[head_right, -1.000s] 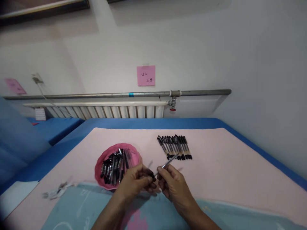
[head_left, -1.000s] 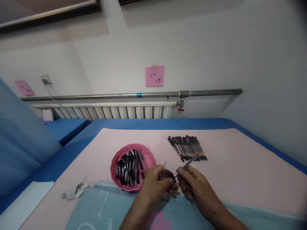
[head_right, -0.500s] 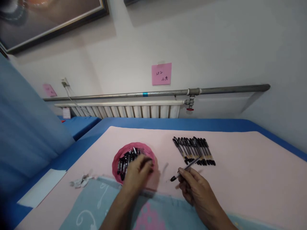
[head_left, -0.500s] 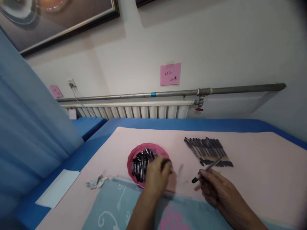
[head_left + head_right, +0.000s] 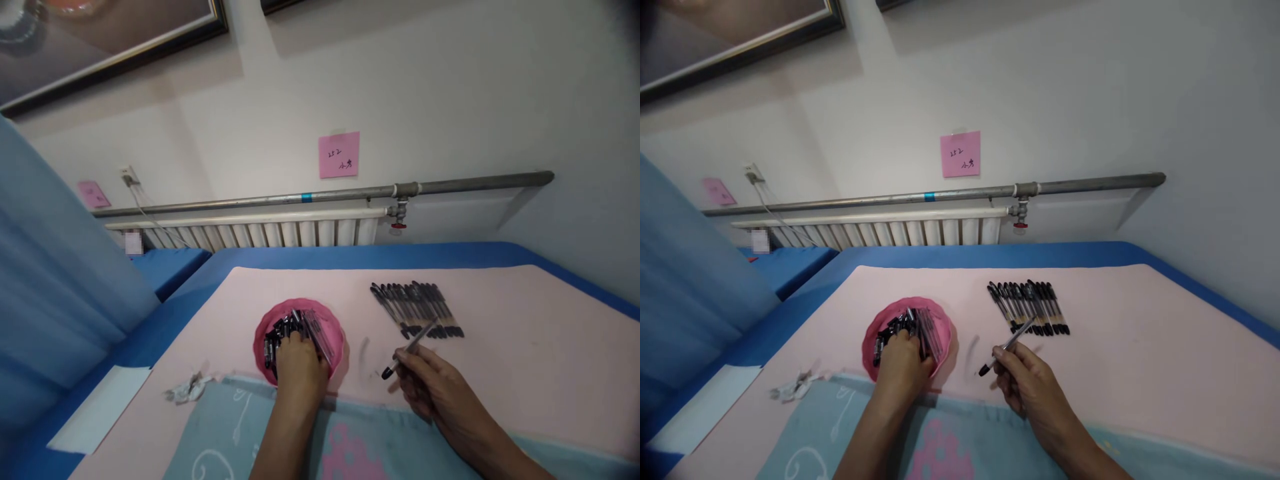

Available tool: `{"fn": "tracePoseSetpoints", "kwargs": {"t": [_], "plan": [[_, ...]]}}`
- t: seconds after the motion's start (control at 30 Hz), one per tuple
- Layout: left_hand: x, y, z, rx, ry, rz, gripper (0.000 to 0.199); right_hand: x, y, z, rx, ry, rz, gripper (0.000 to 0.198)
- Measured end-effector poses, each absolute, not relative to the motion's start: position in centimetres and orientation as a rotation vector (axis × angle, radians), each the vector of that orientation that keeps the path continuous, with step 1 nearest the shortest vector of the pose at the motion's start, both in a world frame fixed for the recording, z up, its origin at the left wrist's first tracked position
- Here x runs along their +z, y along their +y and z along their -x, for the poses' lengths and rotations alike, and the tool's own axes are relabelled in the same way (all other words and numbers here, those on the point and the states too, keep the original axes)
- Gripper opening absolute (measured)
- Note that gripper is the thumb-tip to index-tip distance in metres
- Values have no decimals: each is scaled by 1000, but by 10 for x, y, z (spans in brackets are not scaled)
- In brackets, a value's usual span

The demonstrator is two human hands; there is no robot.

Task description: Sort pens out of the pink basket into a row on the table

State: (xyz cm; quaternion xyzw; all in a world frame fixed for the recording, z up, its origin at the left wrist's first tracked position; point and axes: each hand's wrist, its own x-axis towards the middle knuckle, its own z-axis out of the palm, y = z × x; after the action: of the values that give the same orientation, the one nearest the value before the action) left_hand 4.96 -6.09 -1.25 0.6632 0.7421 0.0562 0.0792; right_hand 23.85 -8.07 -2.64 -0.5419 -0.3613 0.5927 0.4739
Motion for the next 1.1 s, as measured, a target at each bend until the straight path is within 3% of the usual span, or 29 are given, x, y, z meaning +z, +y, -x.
{"fn": "tracePoseSetpoints", "kwargs": {"t": [0.27, 0.4, 0.53, 0.7, 1.1], "plan": [[-21, -56, -52, 330, 2101, -1981, 27, -26, -81, -238, 1441, -968, 1346, 30], [-21, -56, -46, 746, 1996, -1784, 16, -29, -83, -239, 1423, -1106, 1348, 30], [-15, -58, -46, 1153, 1455, -1163, 10, -28, -91, -236, 1422, -1339, 1310, 28], [-6, -64, -55, 1199, 982, -671, 23, -26, -100, -229, 1370, -1745, 1196, 27], [-4, -63, -53, 1260, 908, -566, 24, -24, -101, -225, 1175, -2082, 1147, 24]]}}
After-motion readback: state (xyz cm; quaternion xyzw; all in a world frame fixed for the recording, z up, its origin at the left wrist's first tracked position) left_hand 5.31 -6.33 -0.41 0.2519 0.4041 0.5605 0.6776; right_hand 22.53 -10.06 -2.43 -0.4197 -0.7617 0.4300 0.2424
